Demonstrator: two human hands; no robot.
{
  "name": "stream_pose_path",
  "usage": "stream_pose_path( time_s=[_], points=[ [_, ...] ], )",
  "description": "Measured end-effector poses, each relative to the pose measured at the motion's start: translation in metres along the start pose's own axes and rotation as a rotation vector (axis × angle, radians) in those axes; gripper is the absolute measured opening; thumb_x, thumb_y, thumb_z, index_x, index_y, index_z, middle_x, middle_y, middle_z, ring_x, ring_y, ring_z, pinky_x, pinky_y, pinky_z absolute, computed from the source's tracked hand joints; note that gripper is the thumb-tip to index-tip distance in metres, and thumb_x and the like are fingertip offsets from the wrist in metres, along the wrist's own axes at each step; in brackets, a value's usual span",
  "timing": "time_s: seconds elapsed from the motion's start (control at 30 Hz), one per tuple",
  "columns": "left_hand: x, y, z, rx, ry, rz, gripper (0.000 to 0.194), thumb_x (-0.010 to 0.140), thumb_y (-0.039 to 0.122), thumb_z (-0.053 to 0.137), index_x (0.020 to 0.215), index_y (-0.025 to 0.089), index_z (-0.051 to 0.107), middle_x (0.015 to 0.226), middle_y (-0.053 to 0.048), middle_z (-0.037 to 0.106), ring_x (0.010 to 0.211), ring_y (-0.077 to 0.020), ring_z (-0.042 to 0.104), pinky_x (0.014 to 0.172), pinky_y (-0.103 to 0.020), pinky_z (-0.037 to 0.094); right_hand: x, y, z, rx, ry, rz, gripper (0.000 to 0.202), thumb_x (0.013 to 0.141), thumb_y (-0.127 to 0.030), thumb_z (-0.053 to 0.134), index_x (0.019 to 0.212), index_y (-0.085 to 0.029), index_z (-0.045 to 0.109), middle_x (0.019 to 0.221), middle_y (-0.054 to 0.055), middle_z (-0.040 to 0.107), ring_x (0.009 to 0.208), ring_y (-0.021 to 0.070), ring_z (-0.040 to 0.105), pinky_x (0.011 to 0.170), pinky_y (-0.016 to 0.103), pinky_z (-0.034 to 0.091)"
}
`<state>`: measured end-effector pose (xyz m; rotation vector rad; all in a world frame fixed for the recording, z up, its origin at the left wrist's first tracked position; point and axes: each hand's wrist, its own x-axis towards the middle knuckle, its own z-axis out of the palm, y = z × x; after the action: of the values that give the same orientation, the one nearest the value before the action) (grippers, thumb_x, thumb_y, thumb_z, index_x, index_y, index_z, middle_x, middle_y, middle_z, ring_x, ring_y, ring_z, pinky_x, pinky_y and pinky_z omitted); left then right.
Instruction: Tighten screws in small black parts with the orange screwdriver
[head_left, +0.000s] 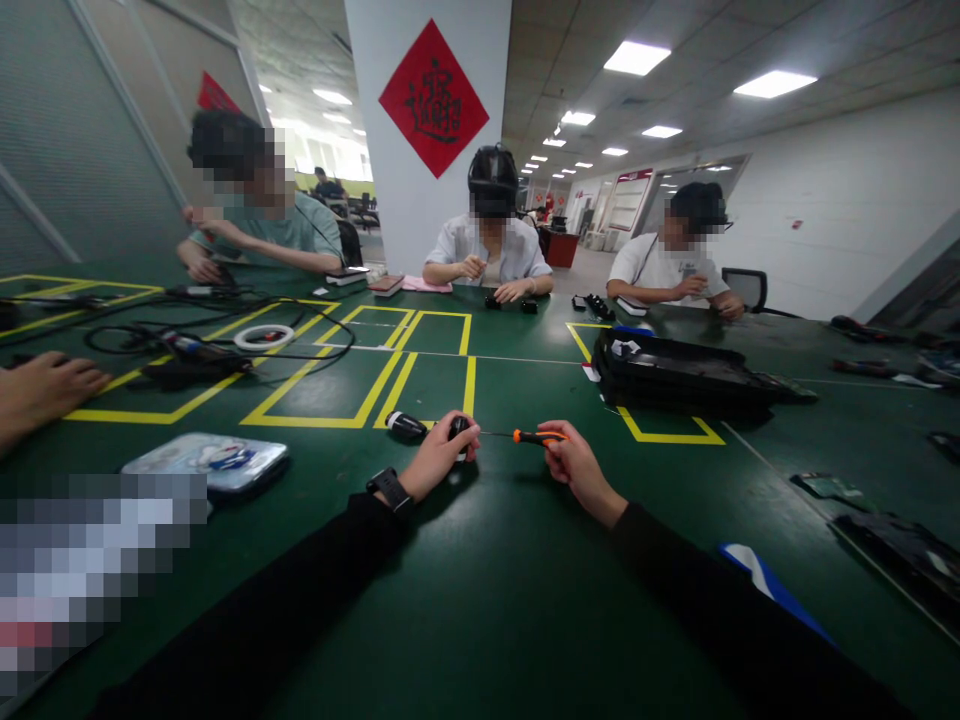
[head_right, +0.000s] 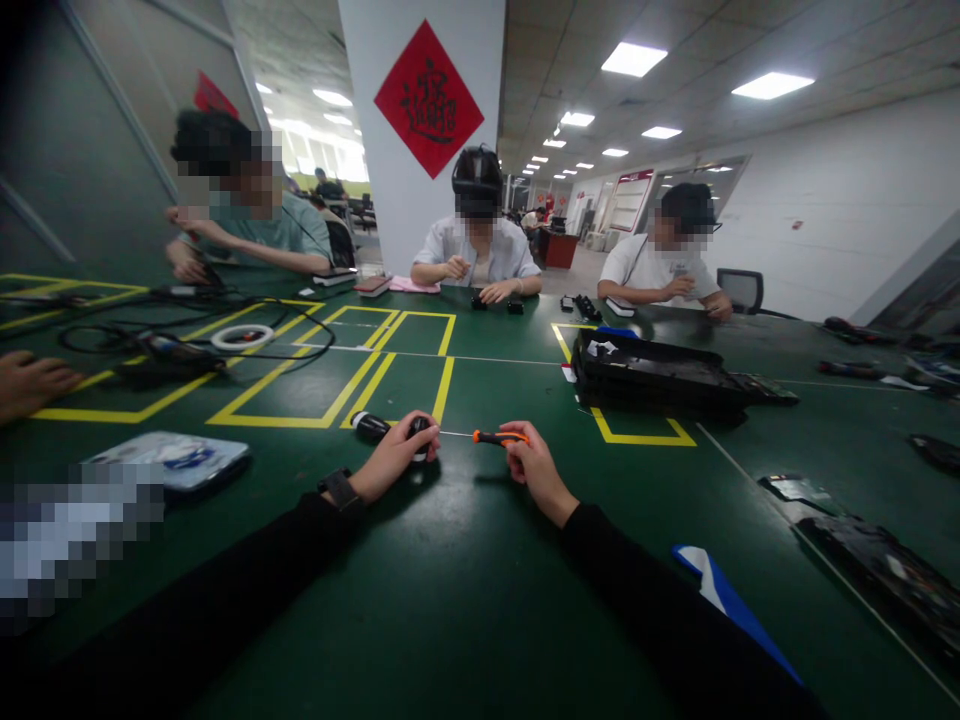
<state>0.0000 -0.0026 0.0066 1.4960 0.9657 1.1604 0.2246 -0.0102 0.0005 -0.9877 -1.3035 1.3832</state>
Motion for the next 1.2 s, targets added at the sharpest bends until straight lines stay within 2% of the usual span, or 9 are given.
stream_pose_path(
  time_s=[0.17, 0.37, 0.43, 0.6, 0.7, 0.83, 1.0, 1.13, 1.2],
  points=[
    [0.0, -0.002, -0.001, -0.012, -0.003, 0.003, 0.025, 0.076, 0.039, 0.049, 0.087, 0.017, 0.046, 0.067, 0.002, 0.056, 0.055, -0.0091, 0.052, 0.058, -0.024, 0.043, -0.002, -0.006, 0.001, -0.07, -0.05, 0.058, 0.039, 0.082, -0.048, 0.031, 0.102, -0.018, 0.045, 0.055, -0.004, 0.049, 0.033, 0.005, 0.036, 0.029, 0.015, 0.022],
    [0.001, -0.005, -0.001, -0.016, 0.012, 0.002, 0.025, 0.076, 0.039, 0.05, 0.087, 0.017, 0.047, 0.068, 0.001, 0.056, 0.056, -0.0094, 0.053, 0.058, -0.024, 0.042, 0.001, 0.002, -0.004, -0.078, -0.047, 0.022, 0.023, 0.077, -0.032, 0.044, 0.095, -0.019, 0.047, 0.052, -0.007, 0.042, 0.035, 0.004, 0.034, 0.03, 0.013, 0.023],
    [0.001, -0.005, -0.001, -0.017, 0.013, 0.0, 0.025, 0.076, 0.039, 0.05, 0.087, 0.017, 0.047, 0.068, 0.001, 0.056, 0.056, -0.0093, 0.053, 0.058, -0.023, 0.042, 0.001, 0.004, -0.005, -0.084, -0.056, 0.003, 0.024, 0.074, -0.027, 0.048, 0.098, -0.02, 0.046, 0.05, -0.009, 0.041, 0.035, 0.0039, 0.034, 0.031, 0.013, 0.026],
    [0.001, -0.005, -0.001, -0.016, 0.001, -0.002, 0.024, 0.076, 0.039, 0.05, 0.087, 0.017, 0.047, 0.067, 0.002, 0.056, 0.056, -0.0092, 0.052, 0.058, -0.023, 0.042, 0.001, 0.001, -0.003, -0.12, -0.069, 0.055, 0.032, 0.078, -0.042, 0.045, 0.103, -0.022, 0.041, 0.064, -0.004, 0.055, 0.038, 0.007, 0.047, 0.033, 0.017, 0.036],
    [0.0, -0.005, -0.001, -0.037, 0.013, -0.001, 0.023, 0.077, 0.039, 0.049, 0.087, 0.017, 0.046, 0.067, 0.002, 0.055, 0.056, -0.0093, 0.052, 0.057, -0.023, 0.042, 0.002, -0.001, -0.002, -0.151, -0.106, 0.082, 0.036, 0.081, -0.049, 0.035, 0.1, -0.02, 0.044, 0.056, -0.004, 0.053, 0.033, 0.0073, 0.044, 0.03, 0.016, 0.032],
    [0.001, -0.006, -0.001, -0.034, -0.001, 0.004, 0.023, 0.077, 0.038, 0.049, 0.087, 0.018, 0.046, 0.068, 0.002, 0.055, 0.056, -0.0093, 0.052, 0.057, -0.023, 0.042, 0.001, 0.001, -0.003, -0.138, -0.076, 0.027, 0.03, 0.081, -0.045, 0.039, 0.094, -0.019, 0.047, 0.052, -0.007, 0.046, 0.032, 0.0047, 0.037, 0.029, 0.014, 0.027],
    [0.0, -0.004, -0.001, -0.02, -0.008, 0.007, 0.023, 0.077, 0.038, 0.049, 0.086, 0.017, 0.047, 0.068, 0.002, 0.055, 0.056, -0.0092, 0.052, 0.058, -0.023, 0.042, 0.0, 0.004, -0.003, -0.094, -0.047, -0.025, 0.026, 0.078, -0.033, 0.047, 0.101, -0.02, 0.045, 0.052, -0.008, 0.043, 0.038, 0.0053, 0.038, 0.033, 0.015, 0.032],
    [-0.001, -0.001, 0.0, -0.022, -0.01, -0.003, 0.024, 0.077, 0.039, 0.049, 0.087, 0.017, 0.047, 0.067, 0.002, 0.055, 0.056, -0.0091, 0.052, 0.057, -0.023, 0.042, 0.0, 0.003, -0.003, -0.055, 0.006, -0.044, 0.033, 0.077, -0.037, 0.05, 0.104, -0.02, 0.044, 0.064, -0.005, 0.049, 0.044, 0.0059, 0.043, 0.038, 0.017, 0.039],
    [-0.002, 0.0, 0.0, -0.017, -0.015, -0.008, 0.025, 0.076, 0.039, 0.049, 0.087, 0.017, 0.047, 0.067, 0.002, 0.055, 0.056, -0.0091, 0.052, 0.057, -0.023, 0.042, -0.001, 0.002, -0.003, -0.042, 0.022, -0.05, 0.033, 0.076, -0.04, 0.051, 0.102, -0.019, 0.046, 0.065, -0.004, 0.049, 0.042, 0.0048, 0.041, 0.036, 0.017, 0.036]
  ],
)
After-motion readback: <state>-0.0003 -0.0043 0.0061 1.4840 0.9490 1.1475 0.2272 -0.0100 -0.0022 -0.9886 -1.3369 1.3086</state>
